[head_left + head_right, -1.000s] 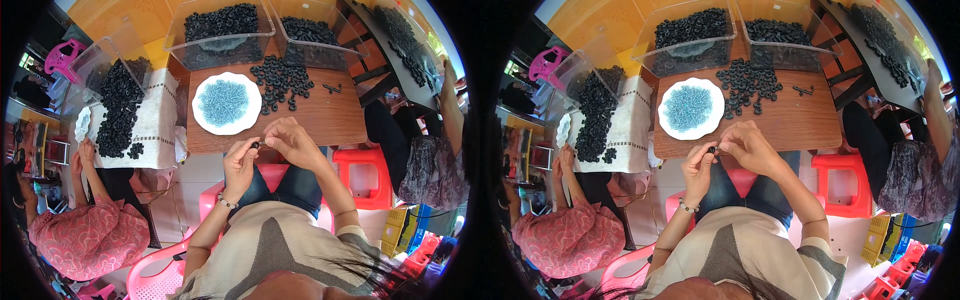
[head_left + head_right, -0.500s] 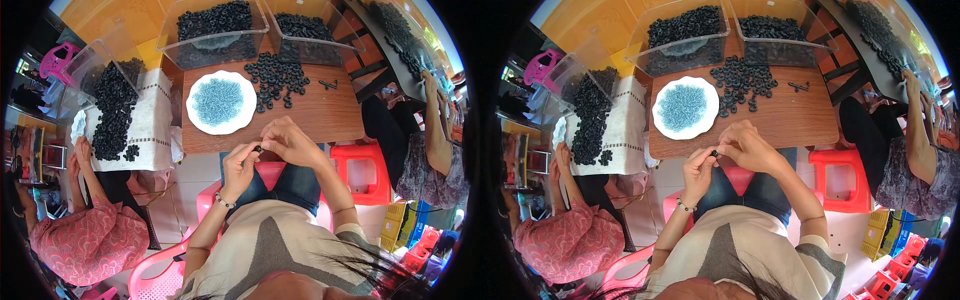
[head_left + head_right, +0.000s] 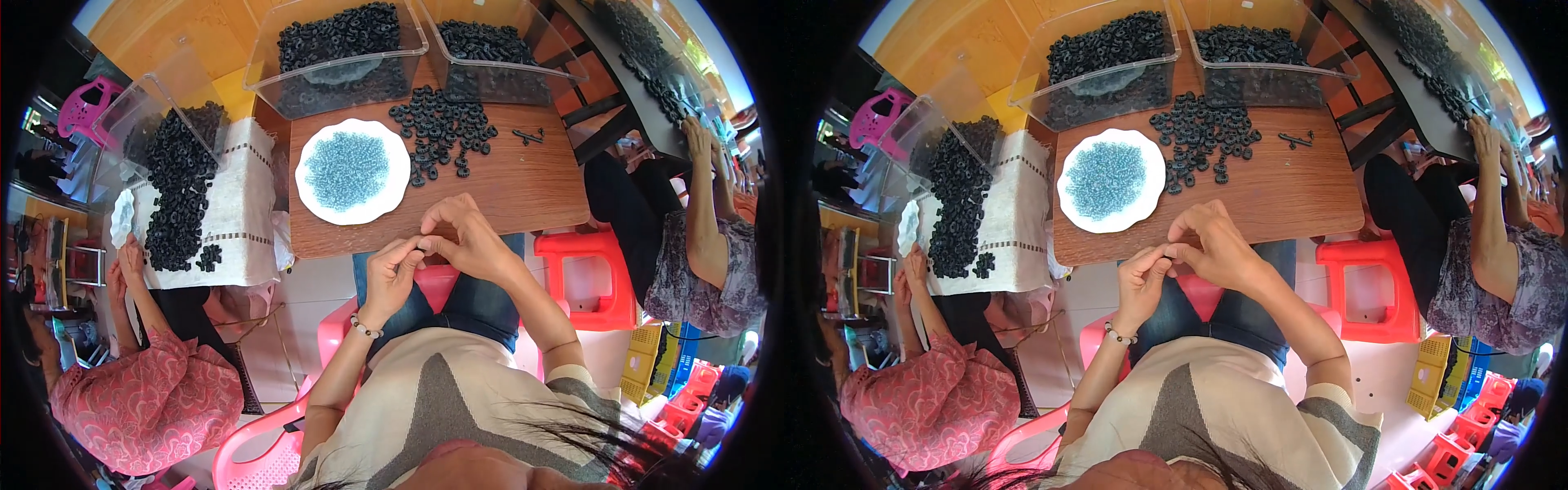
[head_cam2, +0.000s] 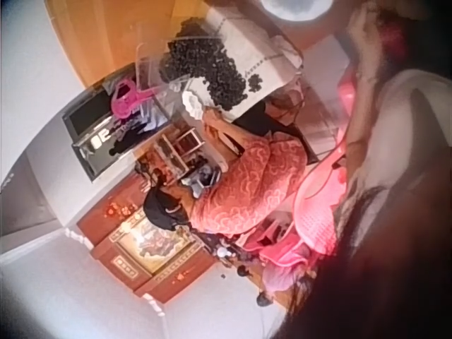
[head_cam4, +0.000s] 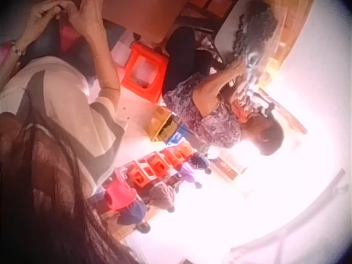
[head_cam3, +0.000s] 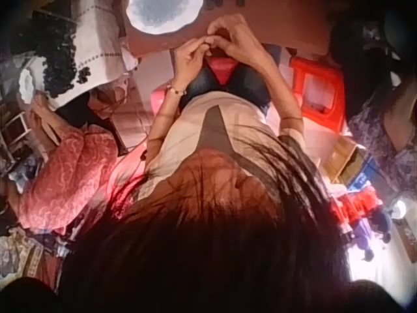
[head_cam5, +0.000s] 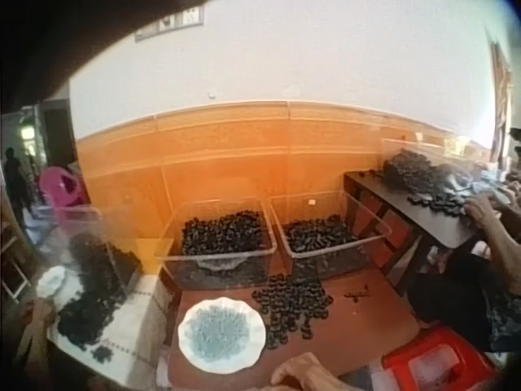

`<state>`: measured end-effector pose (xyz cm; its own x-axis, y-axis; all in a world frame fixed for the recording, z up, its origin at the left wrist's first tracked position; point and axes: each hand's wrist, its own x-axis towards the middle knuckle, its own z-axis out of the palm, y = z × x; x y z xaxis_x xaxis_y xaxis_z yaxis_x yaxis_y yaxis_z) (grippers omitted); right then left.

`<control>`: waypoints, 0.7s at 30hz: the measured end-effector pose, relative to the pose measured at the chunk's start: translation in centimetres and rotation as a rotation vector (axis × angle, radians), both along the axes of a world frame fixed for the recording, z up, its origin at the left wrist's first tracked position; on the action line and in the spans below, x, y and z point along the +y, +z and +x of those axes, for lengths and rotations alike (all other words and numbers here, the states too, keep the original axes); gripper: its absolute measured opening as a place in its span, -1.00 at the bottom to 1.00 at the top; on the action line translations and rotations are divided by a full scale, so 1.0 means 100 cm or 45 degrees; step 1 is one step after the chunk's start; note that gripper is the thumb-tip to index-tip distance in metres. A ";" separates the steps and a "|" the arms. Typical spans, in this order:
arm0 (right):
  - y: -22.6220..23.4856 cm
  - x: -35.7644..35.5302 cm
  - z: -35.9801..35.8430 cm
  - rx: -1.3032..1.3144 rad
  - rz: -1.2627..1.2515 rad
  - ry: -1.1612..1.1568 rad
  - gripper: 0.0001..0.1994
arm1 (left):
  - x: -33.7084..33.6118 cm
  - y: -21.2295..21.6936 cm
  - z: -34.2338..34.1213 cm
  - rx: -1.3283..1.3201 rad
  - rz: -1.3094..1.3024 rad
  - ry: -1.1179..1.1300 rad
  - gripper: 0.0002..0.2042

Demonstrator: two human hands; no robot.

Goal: Sorting and assembling small black ring components with light blue beads at a workshop table.

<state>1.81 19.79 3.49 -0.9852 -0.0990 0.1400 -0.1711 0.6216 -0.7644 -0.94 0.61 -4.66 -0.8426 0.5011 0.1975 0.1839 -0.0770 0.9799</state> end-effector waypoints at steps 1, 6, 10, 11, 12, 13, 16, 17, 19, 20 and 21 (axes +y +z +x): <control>-0.002 -0.002 0.000 -0.011 -0.051 -0.054 -0.83 | 0.001 0.000 0.000 -0.085 0.090 -0.030 -0.72; -0.010 0.000 -0.006 -0.425 -0.685 -0.001 -0.80 | -0.003 -0.015 0.001 -0.294 0.272 -0.132 -0.69; -0.014 0.000 -0.008 -0.452 -0.615 0.054 -0.83 | -0.009 -0.018 0.000 -0.336 0.273 -0.176 -0.66; -0.012 -0.001 -0.008 -0.505 -0.603 0.048 -0.83 | -0.009 -0.017 0.000 -0.341 0.275 -0.186 -0.66; -0.010 0.000 -0.008 -0.506 -0.601 0.043 -0.83 | -0.009 -0.015 0.000 -0.343 0.277 -0.190 -0.66; -0.008 0.000 -0.008 -0.495 -0.573 0.042 -0.84 | -0.008 -0.012 0.000 -0.348 0.271 -0.181 -0.66; -0.010 0.013 -0.012 -0.320 -0.445 -0.004 -0.85 | -0.009 -0.009 -0.003 -0.331 0.245 -0.162 -0.66; -0.010 0.022 -0.016 -0.159 -0.348 -0.041 -0.86 | -0.009 -0.008 -0.004 -0.309 0.221 -0.145 -0.67; -0.008 0.048 -0.033 0.059 -0.141 -0.187 -0.90 | -0.011 -0.005 -0.004 -0.307 0.240 -0.113 -0.67; -0.008 0.064 -0.042 0.185 -0.002 -0.263 -0.91 | -0.010 -0.004 -0.004 -0.306 0.262 -0.096 -0.67; -0.010 0.081 -0.051 0.284 0.219 -0.292 -0.91 | -0.010 -0.004 -0.004 -0.306 0.264 -0.096 -0.67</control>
